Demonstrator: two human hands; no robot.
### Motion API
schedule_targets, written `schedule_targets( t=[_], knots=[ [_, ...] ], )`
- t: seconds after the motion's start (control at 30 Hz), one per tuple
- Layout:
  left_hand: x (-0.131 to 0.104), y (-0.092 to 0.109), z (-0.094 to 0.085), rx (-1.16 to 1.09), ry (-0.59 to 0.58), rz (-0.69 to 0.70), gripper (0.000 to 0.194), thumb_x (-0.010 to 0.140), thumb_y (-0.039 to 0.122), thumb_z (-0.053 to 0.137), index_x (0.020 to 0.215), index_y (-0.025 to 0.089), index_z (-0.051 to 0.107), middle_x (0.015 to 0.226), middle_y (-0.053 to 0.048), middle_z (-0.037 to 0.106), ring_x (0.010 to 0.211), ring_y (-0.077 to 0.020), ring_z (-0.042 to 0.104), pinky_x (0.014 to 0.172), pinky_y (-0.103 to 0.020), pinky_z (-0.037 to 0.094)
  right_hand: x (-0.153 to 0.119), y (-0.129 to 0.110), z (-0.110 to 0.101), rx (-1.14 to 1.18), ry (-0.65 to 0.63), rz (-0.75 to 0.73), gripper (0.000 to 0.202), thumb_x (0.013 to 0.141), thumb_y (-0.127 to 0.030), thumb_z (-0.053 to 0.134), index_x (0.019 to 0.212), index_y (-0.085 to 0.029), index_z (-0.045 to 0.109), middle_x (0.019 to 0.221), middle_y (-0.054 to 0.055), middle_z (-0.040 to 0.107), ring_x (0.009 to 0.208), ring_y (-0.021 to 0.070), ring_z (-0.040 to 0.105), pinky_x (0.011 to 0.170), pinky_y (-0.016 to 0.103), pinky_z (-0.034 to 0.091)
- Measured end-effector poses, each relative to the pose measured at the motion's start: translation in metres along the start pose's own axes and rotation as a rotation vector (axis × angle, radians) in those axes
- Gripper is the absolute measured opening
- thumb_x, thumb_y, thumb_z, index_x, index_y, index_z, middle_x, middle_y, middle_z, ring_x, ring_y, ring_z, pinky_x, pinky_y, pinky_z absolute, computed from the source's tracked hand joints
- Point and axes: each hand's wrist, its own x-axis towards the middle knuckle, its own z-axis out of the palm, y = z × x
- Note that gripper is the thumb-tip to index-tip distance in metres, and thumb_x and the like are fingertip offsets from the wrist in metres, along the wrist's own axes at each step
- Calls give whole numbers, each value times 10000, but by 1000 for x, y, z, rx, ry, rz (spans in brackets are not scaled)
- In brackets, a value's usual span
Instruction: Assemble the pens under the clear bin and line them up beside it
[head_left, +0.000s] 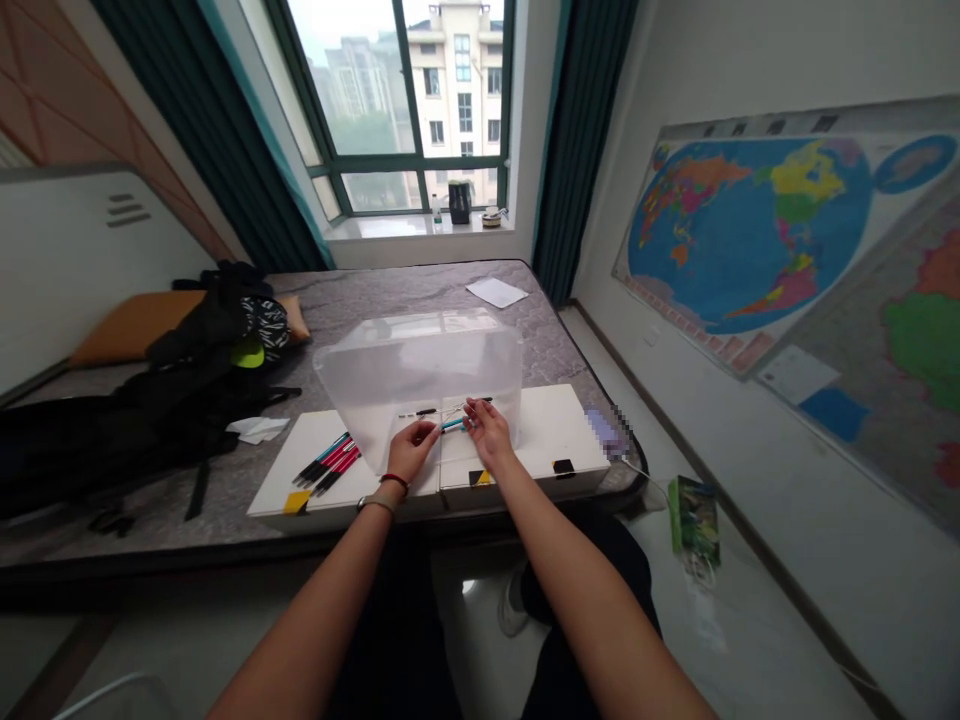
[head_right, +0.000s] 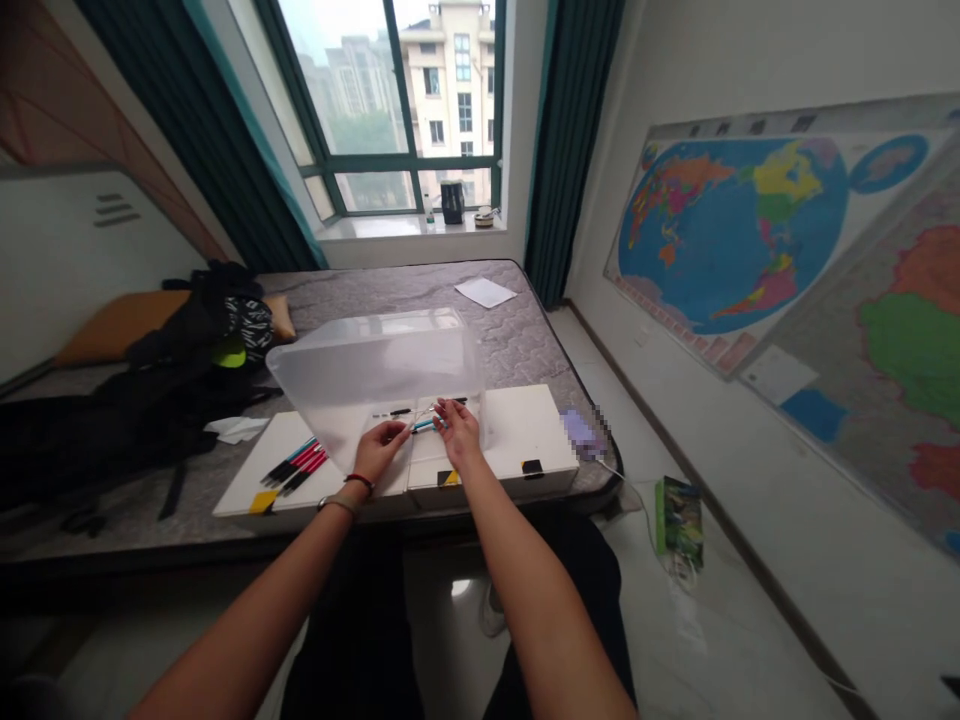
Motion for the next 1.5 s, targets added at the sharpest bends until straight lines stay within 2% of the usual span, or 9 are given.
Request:
schedule_targets(
  t=[0.4, 0.7, 0.9, 1.13, 1.5],
  knots=[
    [-1, 2, 4, 38, 4, 32, 376, 704, 505, 698, 874, 169, 696, 826, -45, 707, 748, -166, 631, 723, -282, 497, 2, 6, 1, 52, 31, 2, 287, 672, -325, 789, 844, -176, 615, 859, 53, 721, 770, 142, 666, 686, 252, 530],
    [-1, -1, 5, 23, 13, 28, 341, 714, 478, 700, 867, 173, 700, 824, -47, 708, 727, -164, 626, 693, -274, 497, 1, 6, 2, 53, 38, -23, 259, 689, -326, 772, 831, -181, 612, 903, 56, 720, 802, 136, 665, 654, 219, 506],
    [0, -5, 6, 56, 17, 49, 334, 726, 477, 691, 872, 177, 703, 828, -49, 710, 727, -165, 630, 693, -273, 497, 0, 5, 2, -25, 33, -40, 276, 701, -364, 757, 841, -186, 598, 932, 67, 718, 843, 155, 669, 679, 243, 516],
    [0, -6, 6, 62, 10, 50, 328, 739, 474, 676, 885, 181, 699, 845, -53, 710, 749, -172, 637, 708, -279, 504, -2, 7, 4, -140, 10, -71, 299, 694, -392, 746, 844, -183, 595, 863, 50, 712, 791, 143, 668, 655, 230, 510],
    [-2, -5, 8, 134, -2, 85, 306, 755, 460, 650, 890, 190, 694, 850, -51, 716, 752, -172, 645, 719, -282, 508, -3, 6, 7, -67, 76, -95, 268, 674, -353, 755, 813, -179, 607, 845, 47, 707, 775, 142, 658, 649, 232, 501]
  ],
)
